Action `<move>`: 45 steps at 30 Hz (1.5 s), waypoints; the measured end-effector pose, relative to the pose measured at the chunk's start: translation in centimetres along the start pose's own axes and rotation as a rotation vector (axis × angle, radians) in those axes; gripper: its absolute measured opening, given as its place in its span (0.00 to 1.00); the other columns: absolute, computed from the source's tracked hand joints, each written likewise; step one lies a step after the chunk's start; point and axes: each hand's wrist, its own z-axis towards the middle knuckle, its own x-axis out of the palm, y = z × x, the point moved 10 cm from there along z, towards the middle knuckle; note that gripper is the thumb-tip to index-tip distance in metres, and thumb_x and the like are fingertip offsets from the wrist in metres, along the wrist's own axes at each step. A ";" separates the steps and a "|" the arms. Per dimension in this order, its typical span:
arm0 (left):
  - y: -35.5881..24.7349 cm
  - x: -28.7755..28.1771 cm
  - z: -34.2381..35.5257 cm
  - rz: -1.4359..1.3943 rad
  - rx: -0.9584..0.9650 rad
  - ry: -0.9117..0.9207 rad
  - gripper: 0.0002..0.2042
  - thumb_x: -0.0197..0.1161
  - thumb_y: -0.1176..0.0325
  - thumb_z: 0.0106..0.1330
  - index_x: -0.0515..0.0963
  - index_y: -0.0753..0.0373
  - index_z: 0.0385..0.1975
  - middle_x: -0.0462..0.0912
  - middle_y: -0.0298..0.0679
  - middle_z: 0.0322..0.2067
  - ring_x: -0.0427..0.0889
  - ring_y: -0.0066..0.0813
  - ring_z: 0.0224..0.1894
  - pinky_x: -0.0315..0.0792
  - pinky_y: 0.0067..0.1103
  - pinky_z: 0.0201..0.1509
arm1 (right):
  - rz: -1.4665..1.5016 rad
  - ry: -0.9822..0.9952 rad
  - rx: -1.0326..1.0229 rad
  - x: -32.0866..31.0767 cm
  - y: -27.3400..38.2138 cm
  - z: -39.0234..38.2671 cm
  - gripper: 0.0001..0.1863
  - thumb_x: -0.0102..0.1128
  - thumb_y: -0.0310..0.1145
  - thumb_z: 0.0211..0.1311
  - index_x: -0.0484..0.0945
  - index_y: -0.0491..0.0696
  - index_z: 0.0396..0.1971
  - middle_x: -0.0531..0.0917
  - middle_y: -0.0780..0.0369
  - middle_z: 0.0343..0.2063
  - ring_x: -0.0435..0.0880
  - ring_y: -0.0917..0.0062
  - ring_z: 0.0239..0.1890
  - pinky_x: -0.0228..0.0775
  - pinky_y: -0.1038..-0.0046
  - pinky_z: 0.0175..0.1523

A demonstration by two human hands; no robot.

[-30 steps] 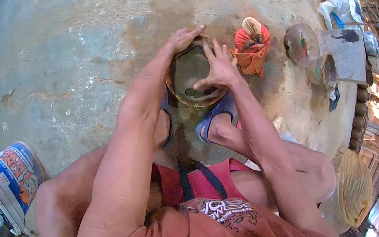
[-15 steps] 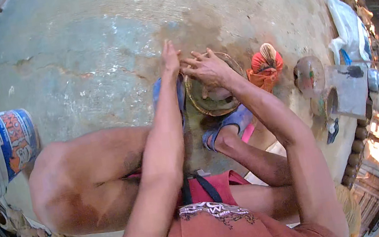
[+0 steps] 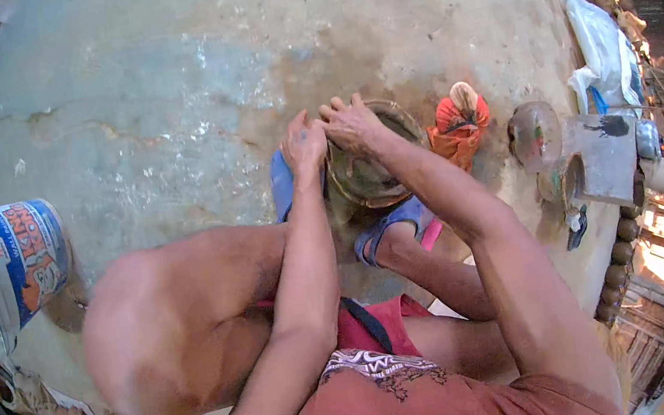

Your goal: The person shapes a damp clay base inside a wooden hoop by hand and with a red tool, then picks up the hoop and turns around.

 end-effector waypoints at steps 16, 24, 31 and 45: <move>-1.1 1.9 -0.6 0.293 0.200 0.129 0.24 0.58 0.54 0.67 0.82 0.53 0.61 0.86 0.49 0.53 0.82 0.48 0.59 0.62 0.39 0.71 | 0.251 0.008 0.050 1.2 -4.4 0.5 0.18 0.55 0.41 0.69 0.78 0.64 0.58 0.80 0.63 0.53 0.76 0.62 0.62 0.70 0.52 0.59; -1.7 1.6 -1.7 0.233 0.179 0.149 0.24 0.56 0.56 0.68 0.80 0.53 0.63 0.81 0.46 0.61 0.73 0.41 0.68 0.47 0.44 0.80 | 0.253 0.293 0.157 2.4 -4.9 -0.1 0.32 0.71 0.46 0.55 0.77 0.61 0.62 0.77 0.57 0.61 0.72 0.58 0.68 0.69 0.46 0.64; -2.7 1.4 -1.3 0.218 0.228 0.115 0.23 0.59 0.52 0.66 0.84 0.51 0.58 0.85 0.48 0.55 0.78 0.45 0.63 0.52 0.45 0.77 | 0.399 0.045 0.290 2.2 -8.6 -1.1 0.20 0.59 0.44 0.67 0.80 0.64 0.58 0.77 0.59 0.61 0.74 0.57 0.66 0.68 0.45 0.64; -2.9 1.0 -1.9 0.269 0.311 0.014 0.24 0.62 0.46 0.64 0.88 0.53 0.52 0.88 0.45 0.49 0.82 0.43 0.57 0.61 0.38 0.69 | 0.543 0.044 0.540 4.9 -11.7 -3.9 0.29 0.73 0.57 0.52 0.83 0.66 0.55 0.81 0.61 0.57 0.76 0.58 0.66 0.68 0.43 0.64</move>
